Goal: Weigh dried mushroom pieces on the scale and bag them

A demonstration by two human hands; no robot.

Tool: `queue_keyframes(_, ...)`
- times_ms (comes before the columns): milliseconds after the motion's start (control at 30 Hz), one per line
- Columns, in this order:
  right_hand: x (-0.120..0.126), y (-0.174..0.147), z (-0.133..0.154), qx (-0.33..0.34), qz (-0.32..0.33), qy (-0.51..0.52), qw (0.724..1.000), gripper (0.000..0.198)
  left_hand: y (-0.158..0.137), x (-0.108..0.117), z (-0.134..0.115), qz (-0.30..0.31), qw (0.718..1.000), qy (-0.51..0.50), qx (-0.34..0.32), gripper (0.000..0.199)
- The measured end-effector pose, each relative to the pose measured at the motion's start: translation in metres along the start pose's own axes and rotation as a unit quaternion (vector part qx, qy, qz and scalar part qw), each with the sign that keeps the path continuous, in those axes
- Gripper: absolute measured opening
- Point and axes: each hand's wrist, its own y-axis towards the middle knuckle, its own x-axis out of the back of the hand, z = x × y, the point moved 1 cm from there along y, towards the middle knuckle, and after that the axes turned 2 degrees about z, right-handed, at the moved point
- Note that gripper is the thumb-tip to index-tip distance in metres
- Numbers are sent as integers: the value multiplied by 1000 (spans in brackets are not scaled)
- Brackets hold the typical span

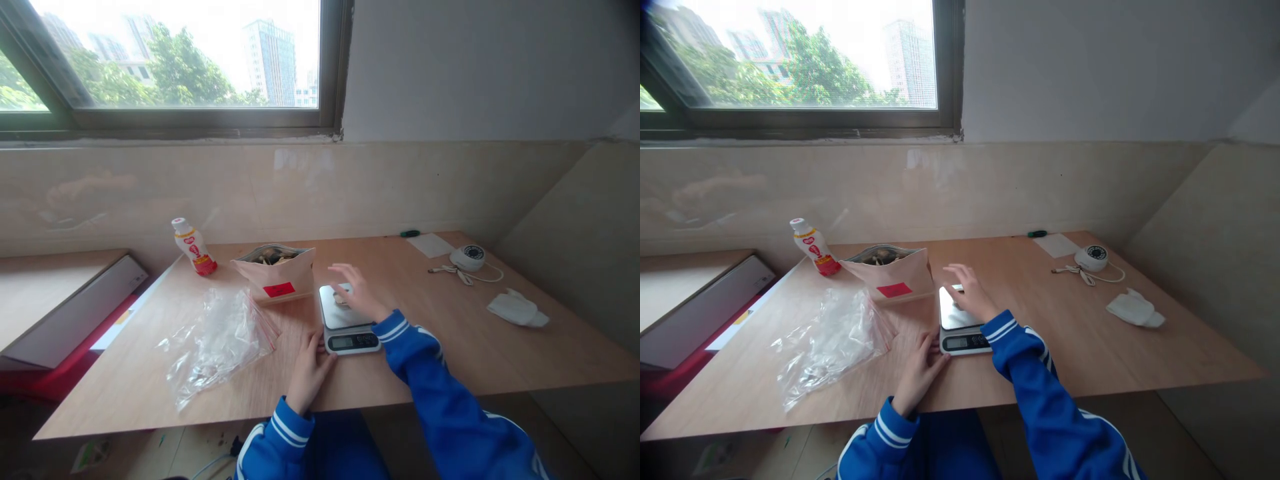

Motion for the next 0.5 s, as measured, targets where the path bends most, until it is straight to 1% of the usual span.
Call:
queue_keyframes(33, 9, 12, 16, 16, -23, 39, 999, 26, 0, -1, 0, -2, 1000, -1, -4, 49)
queue_keyframes(67, 16, 27, 33, 36, -25, 82, 996, 24, -1, -1, 1, -3, 1000, -3, -10, 48)
queue_keyframes(100, 20, 42, 51, 68, 0, 118, 991, 22, -1, -2, 1, -5, 1000, -7, -16, 47)
queue_keyframes(133, 21, 58, 67, 106, 42, 134, 984, 22, -1, -3, 1, -12, 1000, -11, -19, 46)
queue_keyframes(167, 20, 74, 82, 139, 76, 125, 979, 23, -2, -3, 0, -27, 999, -13, -20, 43)
queue_keyframes(233, 10, 102, 103, 171, 167, 42, 970, 28, -2, 3, -3, -92, 995, -10, -23, 37)
queue_keyframes(300, -2, 122, 113, 153, 231, -74, 958, 29, -1, 16, -8, -196, 980, 13, -37, 34)
queue_keyframes(333, -7, 128, 115, 134, 249, -124, 951, 28, 1, 25, -12, -249, 967, 30, -51, 35)
queue_keyframes(400, -12, 134, 116, 96, 268, -190, 940, 24, 6, 49, -19, -350, 931, 75, -71, 42)
queue_keyframes(433, -12, 134, 117, 83, 277, -209, 934, 22, 10, 63, -22, -386, 914, 99, -78, 50)
queue_keyframes(467, -11, 133, 119, 72, 290, -222, 928, 22, 16, 76, -24, -404, 902, 123, -90, 60)
queue_keyframes(500, -9, 130, 121, 66, 304, -231, 922, 23, 22, 89, -25, -407, 896, 146, -103, 73)
